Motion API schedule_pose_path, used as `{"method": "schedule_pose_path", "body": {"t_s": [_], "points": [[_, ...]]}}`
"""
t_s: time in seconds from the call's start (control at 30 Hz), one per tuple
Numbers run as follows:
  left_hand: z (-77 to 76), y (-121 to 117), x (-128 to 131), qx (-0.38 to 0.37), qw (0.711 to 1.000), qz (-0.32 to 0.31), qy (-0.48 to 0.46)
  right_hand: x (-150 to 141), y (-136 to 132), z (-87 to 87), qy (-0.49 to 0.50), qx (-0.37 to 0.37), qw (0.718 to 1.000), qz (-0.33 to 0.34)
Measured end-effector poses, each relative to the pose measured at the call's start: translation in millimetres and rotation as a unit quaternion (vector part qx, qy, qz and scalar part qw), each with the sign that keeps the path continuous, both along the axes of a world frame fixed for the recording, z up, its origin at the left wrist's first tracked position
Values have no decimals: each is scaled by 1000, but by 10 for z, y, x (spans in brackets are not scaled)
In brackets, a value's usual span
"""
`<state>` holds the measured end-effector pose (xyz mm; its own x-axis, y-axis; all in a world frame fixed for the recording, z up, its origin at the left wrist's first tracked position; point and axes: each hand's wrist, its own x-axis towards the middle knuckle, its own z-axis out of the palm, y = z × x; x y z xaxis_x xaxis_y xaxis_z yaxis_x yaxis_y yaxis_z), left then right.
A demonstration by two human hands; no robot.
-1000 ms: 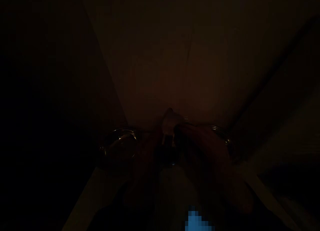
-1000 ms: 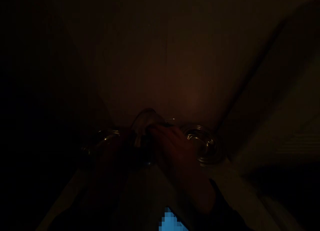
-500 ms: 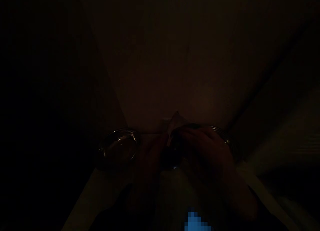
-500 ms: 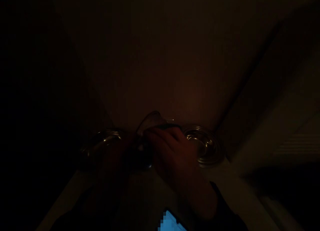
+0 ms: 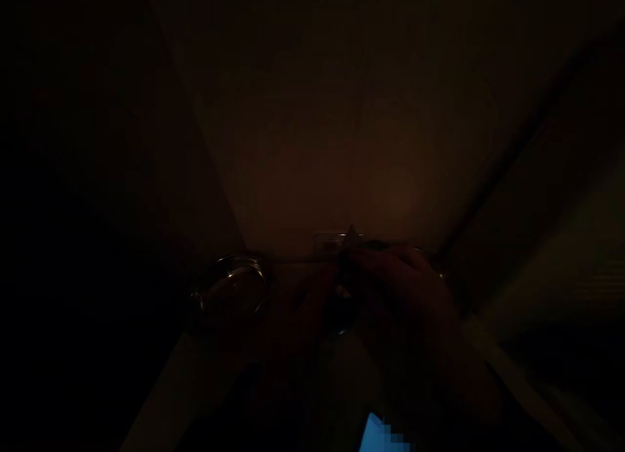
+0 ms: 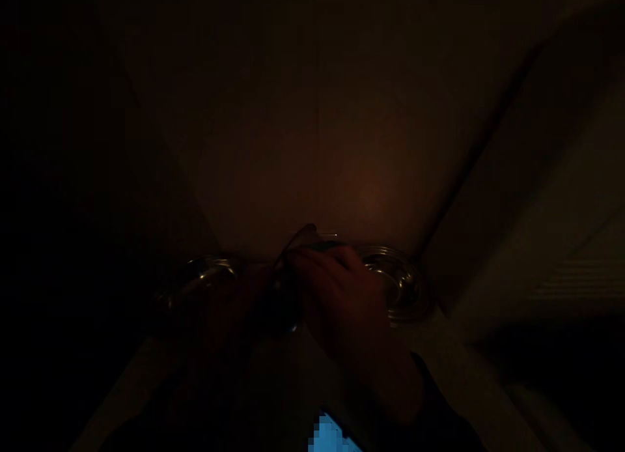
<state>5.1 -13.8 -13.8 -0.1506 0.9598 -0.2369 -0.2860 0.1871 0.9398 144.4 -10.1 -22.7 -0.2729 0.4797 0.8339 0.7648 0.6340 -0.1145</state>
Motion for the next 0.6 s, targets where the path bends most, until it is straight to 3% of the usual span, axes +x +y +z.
{"method": "schedule_pose_path", "body": {"t_s": [0.1, 0.33, 0.6], "points": [[50, -18, 9, 17, 999, -35, 23, 53, 32, 21, 21, -27, 999, -31], [91, -20, -19, 12, 999, 4, 50, -47, -58, -20, -20, -2, 999, 46], [71, -66, 27, 28, 997, -39, 58, 56, 30, 29, 55, -31, 995, -81]]}}
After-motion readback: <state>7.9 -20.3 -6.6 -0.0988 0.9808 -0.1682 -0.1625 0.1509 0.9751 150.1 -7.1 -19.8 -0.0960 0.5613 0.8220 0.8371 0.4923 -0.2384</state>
